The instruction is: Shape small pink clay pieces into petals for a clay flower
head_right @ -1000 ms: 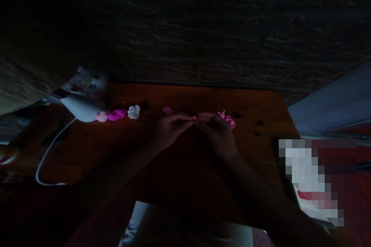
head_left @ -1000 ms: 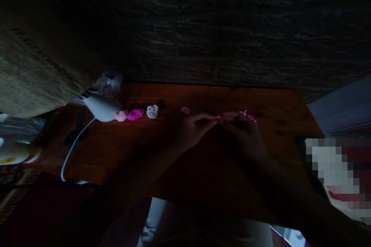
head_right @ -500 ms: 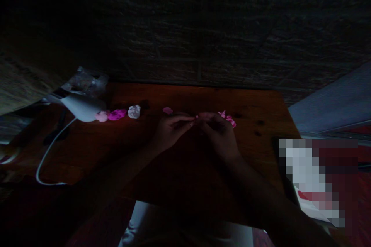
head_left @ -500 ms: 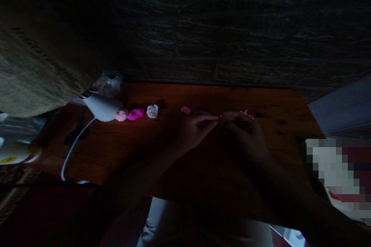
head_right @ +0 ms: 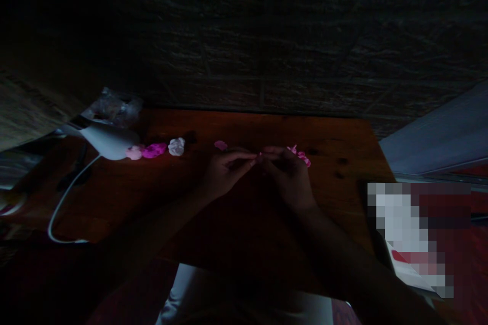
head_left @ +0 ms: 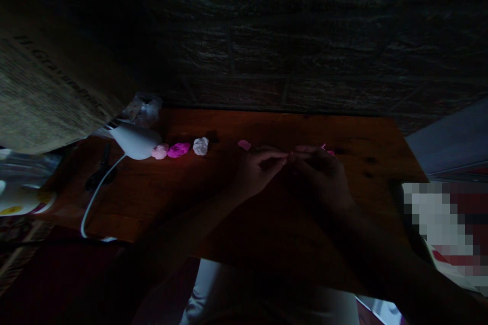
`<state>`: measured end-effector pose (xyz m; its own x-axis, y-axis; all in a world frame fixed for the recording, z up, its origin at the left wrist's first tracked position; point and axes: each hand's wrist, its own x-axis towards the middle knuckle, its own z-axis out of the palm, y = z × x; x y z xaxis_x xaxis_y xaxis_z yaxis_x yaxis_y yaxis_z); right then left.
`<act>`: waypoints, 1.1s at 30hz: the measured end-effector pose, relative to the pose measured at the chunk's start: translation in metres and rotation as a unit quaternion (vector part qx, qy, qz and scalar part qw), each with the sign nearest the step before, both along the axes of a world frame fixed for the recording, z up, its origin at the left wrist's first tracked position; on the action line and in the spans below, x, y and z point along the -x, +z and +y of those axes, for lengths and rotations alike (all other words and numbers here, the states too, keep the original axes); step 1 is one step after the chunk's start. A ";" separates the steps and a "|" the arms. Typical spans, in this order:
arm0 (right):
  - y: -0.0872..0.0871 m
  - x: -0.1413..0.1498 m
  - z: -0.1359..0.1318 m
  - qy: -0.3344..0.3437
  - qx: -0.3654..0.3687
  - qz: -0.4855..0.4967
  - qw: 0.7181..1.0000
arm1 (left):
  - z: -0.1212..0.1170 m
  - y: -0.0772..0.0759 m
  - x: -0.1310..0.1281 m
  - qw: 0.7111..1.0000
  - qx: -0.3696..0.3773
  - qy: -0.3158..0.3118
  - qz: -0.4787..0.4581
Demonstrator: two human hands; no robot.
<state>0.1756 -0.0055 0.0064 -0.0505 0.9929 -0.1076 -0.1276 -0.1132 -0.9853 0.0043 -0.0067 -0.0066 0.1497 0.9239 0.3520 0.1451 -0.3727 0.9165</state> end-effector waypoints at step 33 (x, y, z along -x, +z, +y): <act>-0.003 0.000 0.001 0.061 0.064 0.097 0.991 | 0.008 0.010 0.002 0.856 0.416 -0.113 -0.284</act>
